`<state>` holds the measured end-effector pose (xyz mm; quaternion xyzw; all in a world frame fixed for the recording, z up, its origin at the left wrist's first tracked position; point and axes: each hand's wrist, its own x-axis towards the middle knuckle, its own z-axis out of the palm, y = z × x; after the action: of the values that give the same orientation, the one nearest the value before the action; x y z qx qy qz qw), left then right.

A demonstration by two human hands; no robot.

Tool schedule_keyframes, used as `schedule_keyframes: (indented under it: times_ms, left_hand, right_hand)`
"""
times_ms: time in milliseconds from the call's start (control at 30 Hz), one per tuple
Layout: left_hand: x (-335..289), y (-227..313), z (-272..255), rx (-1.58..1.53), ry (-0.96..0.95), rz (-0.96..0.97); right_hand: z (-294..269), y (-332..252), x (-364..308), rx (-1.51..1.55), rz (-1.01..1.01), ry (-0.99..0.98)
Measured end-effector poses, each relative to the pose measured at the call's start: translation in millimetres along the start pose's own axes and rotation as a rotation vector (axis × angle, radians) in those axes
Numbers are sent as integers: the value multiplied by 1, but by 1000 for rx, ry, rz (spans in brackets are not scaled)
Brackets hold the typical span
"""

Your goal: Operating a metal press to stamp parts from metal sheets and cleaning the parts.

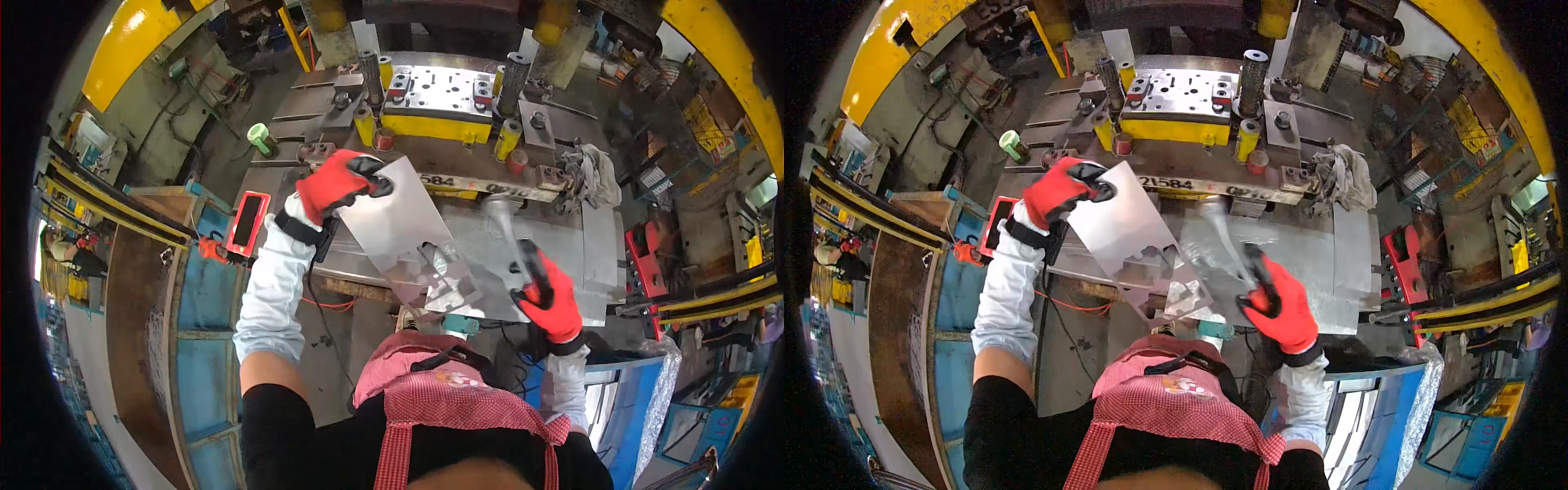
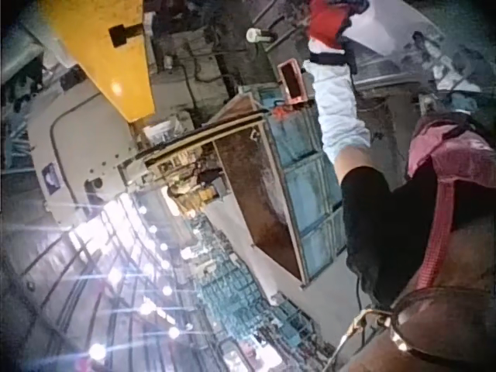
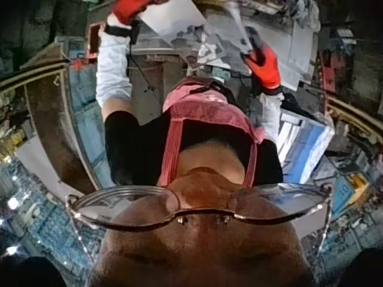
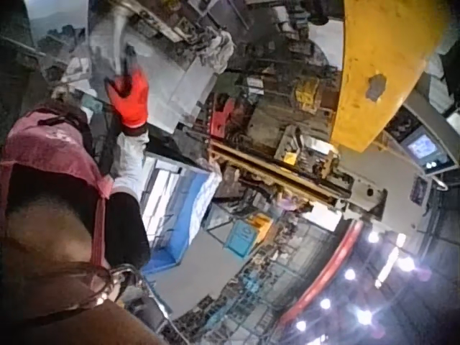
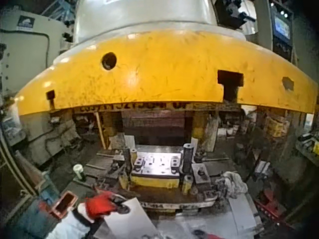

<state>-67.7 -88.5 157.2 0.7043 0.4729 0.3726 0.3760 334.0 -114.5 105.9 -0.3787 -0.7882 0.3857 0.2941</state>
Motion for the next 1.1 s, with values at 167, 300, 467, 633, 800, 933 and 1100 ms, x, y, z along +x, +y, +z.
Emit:
schedule_keyframes:
  times_ms: [167, 300, 467, 633, 800, 933, 1100]
  left_hand:
    - [28, -34, 12, -121, -49, -165]
    - [36, -21, 10, 11, -175, 228]
    - [18, -52, -3, -806, -116, -114]
    - [32, -66, 54, -1103, -113, -447]
    - [52, -136, 75, -1454, -104, -178]
    - [54, -94, 81, -1492, 156, -114]
    - [58, -109, 115, -1567, 72, -187]
  right_hand:
    - [25, -3, 17, 54, -65, -275]
    - [32, 19, 6, 476, 160, -387]
    - [29, -9, 52, 850, 305, -56]
    - [24, 24, 164, 773, 109, -8]
    - [37, 43, 222, 730, -8, -125]
    - [42, 47, 238, 516, -258, -46]
    - [51, 46, 236, 684, -23, -100]
